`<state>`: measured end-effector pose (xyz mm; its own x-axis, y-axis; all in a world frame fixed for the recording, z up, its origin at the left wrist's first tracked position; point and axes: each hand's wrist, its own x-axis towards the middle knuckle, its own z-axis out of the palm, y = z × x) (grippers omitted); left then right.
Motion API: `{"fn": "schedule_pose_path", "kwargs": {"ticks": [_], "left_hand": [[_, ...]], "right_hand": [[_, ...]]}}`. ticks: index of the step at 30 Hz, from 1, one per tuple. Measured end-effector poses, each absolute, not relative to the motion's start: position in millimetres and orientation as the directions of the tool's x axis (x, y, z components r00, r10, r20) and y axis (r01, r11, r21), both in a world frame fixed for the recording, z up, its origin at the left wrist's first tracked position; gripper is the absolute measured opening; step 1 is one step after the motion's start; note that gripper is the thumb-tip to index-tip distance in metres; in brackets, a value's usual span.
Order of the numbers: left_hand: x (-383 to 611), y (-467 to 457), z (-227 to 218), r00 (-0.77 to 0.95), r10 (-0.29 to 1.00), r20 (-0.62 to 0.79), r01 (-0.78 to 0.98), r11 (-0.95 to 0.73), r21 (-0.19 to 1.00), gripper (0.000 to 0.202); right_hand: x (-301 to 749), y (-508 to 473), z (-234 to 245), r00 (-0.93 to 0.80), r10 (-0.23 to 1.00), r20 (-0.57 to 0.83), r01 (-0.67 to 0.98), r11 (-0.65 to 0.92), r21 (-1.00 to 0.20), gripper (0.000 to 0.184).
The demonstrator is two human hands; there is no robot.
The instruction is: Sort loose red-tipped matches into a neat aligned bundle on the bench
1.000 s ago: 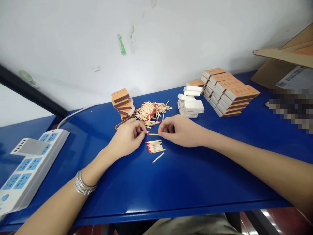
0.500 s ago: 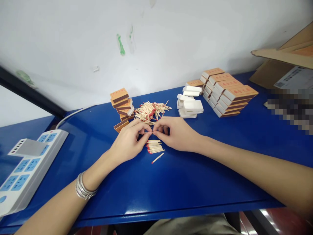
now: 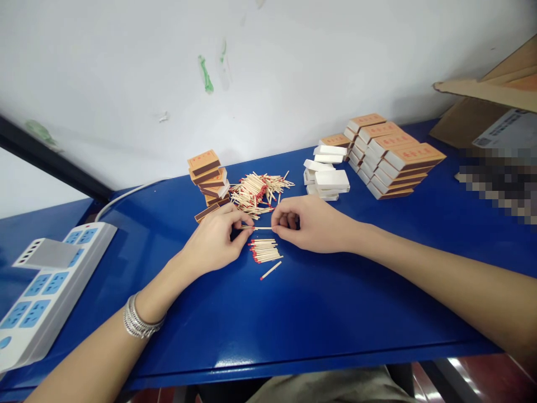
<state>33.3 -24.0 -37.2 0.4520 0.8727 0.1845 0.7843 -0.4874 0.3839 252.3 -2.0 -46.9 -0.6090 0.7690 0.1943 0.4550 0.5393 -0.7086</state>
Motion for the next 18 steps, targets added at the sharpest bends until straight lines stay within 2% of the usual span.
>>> {"fn": "schedule_pose_path", "kwargs": {"ticks": [7, 14, 18], "left_hand": [[30, -21, -38, 0.452, 0.88, 0.147, 0.779, -0.469, 0.415, 0.01], [30, -22, -40, 0.482, 0.868, 0.119, 0.764, -0.483, 0.427, 0.01], [33, -23, -39, 0.47, 0.873, 0.133, 0.758, -0.476, 0.445, 0.01]], "right_hand": [[256, -3, -45, -0.728, 0.672, 0.133, 0.406, 0.58, -0.706, 0.008], [247, -3, -54, -0.564, 0.791, 0.236, 0.449, 0.534, -0.717, 0.008], [240, -4, -59, -0.558, 0.781, 0.281, 0.456, 0.571, -0.683, 0.008]]}}
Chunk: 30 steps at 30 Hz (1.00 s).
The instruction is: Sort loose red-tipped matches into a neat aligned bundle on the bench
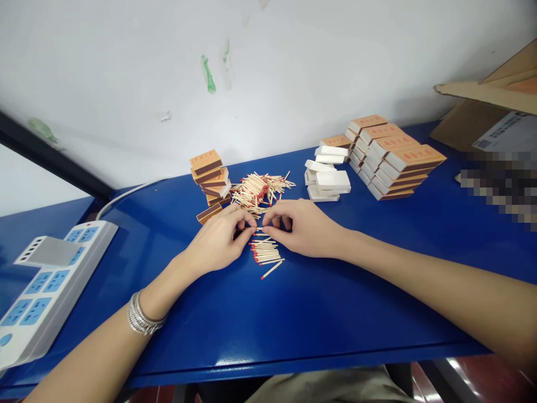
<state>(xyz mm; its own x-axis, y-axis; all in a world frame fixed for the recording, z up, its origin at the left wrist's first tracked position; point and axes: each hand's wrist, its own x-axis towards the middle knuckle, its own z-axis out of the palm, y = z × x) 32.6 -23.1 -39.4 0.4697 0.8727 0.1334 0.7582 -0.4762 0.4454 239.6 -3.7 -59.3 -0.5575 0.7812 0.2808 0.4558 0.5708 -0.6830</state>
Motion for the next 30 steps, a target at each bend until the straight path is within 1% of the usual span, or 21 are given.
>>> {"fn": "schedule_pose_path", "kwargs": {"ticks": [4, 8, 13, 16, 20, 23, 28, 30], "left_hand": [[36, -25, -38, 0.46, 0.871, 0.172, 0.733, -0.482, 0.48, 0.01], [38, -27, -38, 0.453, 0.866, 0.211, 0.718, -0.495, 0.489, 0.011], [36, -26, -37, 0.439, 0.867, 0.236, 0.735, -0.497, 0.46, 0.012], [33, -24, -36, 0.434, 0.877, 0.207, 0.772, -0.48, 0.416, 0.015], [30, -21, -37, 0.45, 0.879, 0.158, 0.783, -0.474, 0.402, 0.011], [31, -21, -37, 0.458, 0.876, 0.15, 0.777, -0.477, 0.411, 0.011], [30, -22, -38, 0.476, 0.873, 0.111, 0.782, -0.477, 0.4, 0.01], [30, -22, -39, 0.484, 0.868, 0.107, 0.779, -0.483, 0.4, 0.009]], "right_hand": [[237, -4, -60, -0.536, 0.786, 0.307, 0.466, 0.58, -0.668, 0.009], [237, -4, -59, -0.522, 0.79, 0.321, 0.465, 0.58, -0.669, 0.01], [241, -1, -55, -0.552, 0.782, 0.29, 0.482, 0.583, -0.654, 0.009], [250, 2, -49, -0.588, 0.775, 0.23, 0.511, 0.577, -0.637, 0.008], [258, 3, -46, -0.655, 0.735, 0.174, 0.492, 0.59, -0.641, 0.009], [258, 2, -47, -0.699, 0.694, 0.17, 0.45, 0.612, -0.65, 0.009], [253, -1, -50, -0.662, 0.718, 0.215, 0.47, 0.621, -0.627, 0.011], [251, -3, -51, -0.674, 0.703, 0.229, 0.468, 0.646, -0.603, 0.011]]}}
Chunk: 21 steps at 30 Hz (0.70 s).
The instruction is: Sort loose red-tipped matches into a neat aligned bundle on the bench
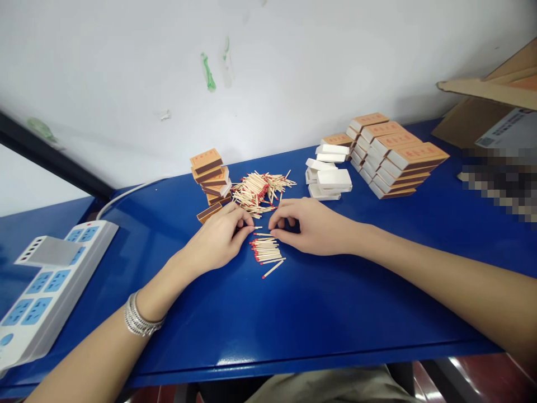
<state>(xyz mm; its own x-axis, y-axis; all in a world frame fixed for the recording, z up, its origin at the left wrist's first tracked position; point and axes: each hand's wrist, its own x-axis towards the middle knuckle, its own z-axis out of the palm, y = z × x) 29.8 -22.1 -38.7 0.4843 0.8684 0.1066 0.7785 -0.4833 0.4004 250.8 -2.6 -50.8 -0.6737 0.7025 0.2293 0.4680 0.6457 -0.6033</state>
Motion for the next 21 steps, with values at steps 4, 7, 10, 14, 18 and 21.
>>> {"fn": "schedule_pose_path", "kwargs": {"ticks": [4, 7, 10, 14, 18, 21], "left_hand": [[29.9, -21.9, -39.2, 0.479, 0.868, 0.132, 0.766, -0.487, 0.42, 0.009], [31.4, -22.3, -38.1, 0.472, 0.869, 0.149, 0.757, -0.486, 0.437, 0.009], [33.2, -23.7, -37.2, 0.484, 0.862, 0.152, 0.744, -0.497, 0.446, 0.01], [35.2, -26.2, -37.2, 0.5, 0.85, 0.165, 0.731, -0.516, 0.447, 0.012], [35.3, -26.9, -37.4, 0.494, 0.856, 0.153, 0.743, -0.507, 0.437, 0.012], [34.0, -25.7, -37.2, 0.489, 0.862, 0.135, 0.759, -0.497, 0.421, 0.011]], "right_hand": [[246.4, -7.4, -51.8, -0.709, 0.668, 0.228, 0.443, 0.672, -0.593, 0.011], [244.1, -8.8, -53.2, -0.662, 0.707, 0.249, 0.435, 0.632, -0.641, 0.01], [242.9, -7.6, -56.4, -0.544, 0.787, 0.289, 0.45, 0.565, -0.692, 0.01], [240.5, -6.9, -59.4, -0.525, 0.79, 0.316, 0.444, 0.571, -0.69, 0.01], [240.5, -5.9, -56.7, -0.524, 0.788, 0.324, 0.471, 0.585, -0.66, 0.007], [245.4, -3.2, -51.2, -0.491, 0.822, 0.288, 0.511, 0.539, -0.669, 0.005]]}}
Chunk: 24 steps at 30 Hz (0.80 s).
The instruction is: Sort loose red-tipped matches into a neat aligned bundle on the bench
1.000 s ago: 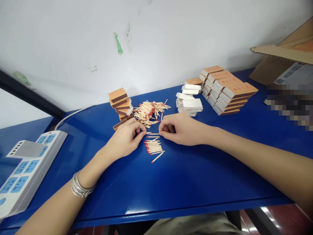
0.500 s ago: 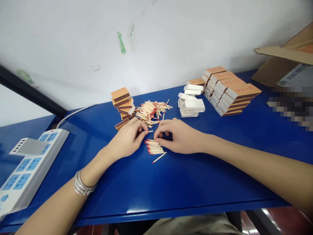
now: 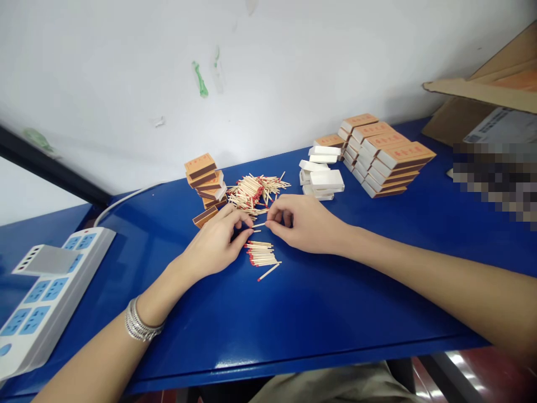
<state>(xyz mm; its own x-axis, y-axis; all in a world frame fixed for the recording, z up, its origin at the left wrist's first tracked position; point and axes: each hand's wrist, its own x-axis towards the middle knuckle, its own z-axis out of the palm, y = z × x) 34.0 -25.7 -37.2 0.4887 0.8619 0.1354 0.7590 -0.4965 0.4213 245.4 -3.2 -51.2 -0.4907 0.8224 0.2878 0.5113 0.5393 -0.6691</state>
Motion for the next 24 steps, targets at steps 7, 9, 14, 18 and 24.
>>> {"fn": "schedule_pose_path", "kwargs": {"ticks": [7, 9, 14, 18, 24], "left_hand": [[30, -23, -39, 0.501, 0.859, 0.1, 0.769, -0.496, 0.404, 0.01], [30, -23, -40, 0.496, 0.861, 0.113, 0.768, -0.496, 0.407, 0.011], [32, -25, -38, 0.49, 0.86, 0.143, 0.75, -0.5, 0.433, 0.011], [37, -31, -36, 0.523, 0.834, 0.174, 0.713, -0.54, 0.447, 0.011], [38, -34, -31, 0.475, 0.85, 0.23, 0.775, -0.527, 0.348, 0.015]], "right_hand": [[255, -4, -41, -0.609, 0.782, 0.133, 0.472, 0.492, -0.731, 0.008], [253, -7, -42, -0.656, 0.744, 0.127, 0.46, 0.528, -0.714, 0.008], [249, -9, -45, -0.614, 0.774, 0.156, 0.462, 0.513, -0.723, 0.013], [246, -9, -49, -0.504, 0.837, 0.214, 0.49, 0.481, -0.727, 0.013], [245, -10, -49, -0.541, 0.791, 0.285, 0.477, 0.568, -0.67, 0.01]]}}
